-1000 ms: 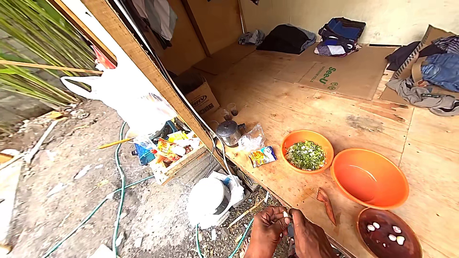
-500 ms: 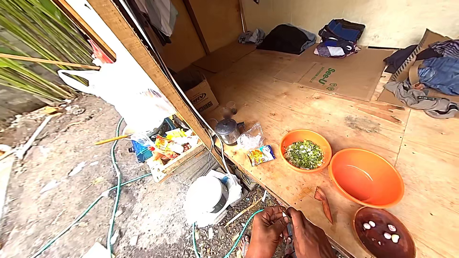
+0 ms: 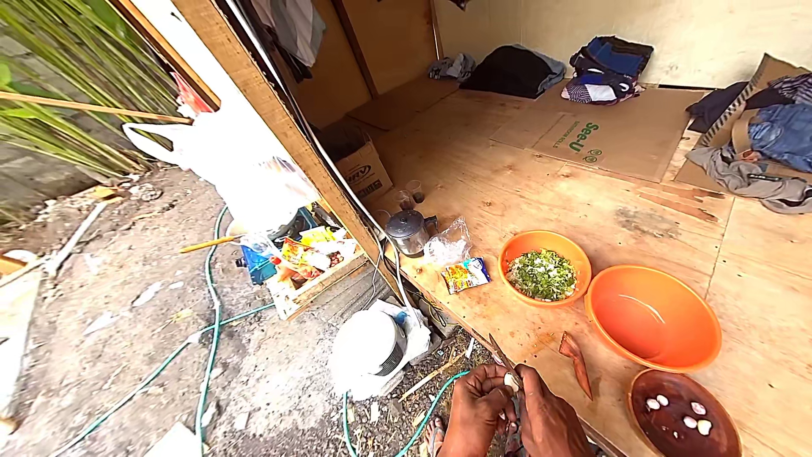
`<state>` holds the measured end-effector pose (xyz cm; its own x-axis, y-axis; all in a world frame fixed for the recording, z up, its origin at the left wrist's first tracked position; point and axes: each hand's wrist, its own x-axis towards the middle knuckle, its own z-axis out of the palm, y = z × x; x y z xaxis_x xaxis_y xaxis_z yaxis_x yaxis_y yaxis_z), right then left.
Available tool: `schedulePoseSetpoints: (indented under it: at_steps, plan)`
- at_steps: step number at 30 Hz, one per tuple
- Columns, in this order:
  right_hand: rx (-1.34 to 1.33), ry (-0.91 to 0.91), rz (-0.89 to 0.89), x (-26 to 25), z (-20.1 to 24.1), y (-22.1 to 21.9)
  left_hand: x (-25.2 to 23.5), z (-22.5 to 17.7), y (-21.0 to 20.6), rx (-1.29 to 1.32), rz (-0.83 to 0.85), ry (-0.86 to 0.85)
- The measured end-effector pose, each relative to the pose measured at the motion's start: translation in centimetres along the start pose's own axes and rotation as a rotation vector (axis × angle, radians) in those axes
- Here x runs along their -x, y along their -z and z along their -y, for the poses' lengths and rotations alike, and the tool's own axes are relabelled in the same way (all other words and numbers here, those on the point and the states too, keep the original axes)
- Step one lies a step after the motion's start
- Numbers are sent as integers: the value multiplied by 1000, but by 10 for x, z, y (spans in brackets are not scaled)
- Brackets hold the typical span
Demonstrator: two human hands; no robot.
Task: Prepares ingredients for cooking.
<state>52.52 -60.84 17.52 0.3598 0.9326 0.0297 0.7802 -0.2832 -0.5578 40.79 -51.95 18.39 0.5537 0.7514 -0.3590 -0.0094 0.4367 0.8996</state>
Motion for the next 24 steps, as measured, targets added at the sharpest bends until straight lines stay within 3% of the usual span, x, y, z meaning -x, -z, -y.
schedulePoseSetpoints:
  at_steps: [10,24]
  plan:
    - [87,31,-35,7,0,-6,-2,6,-2,-26,-65,-26]
    - [54,-72,84,1,10,2,-2,3,-7,-230,-39,-128]
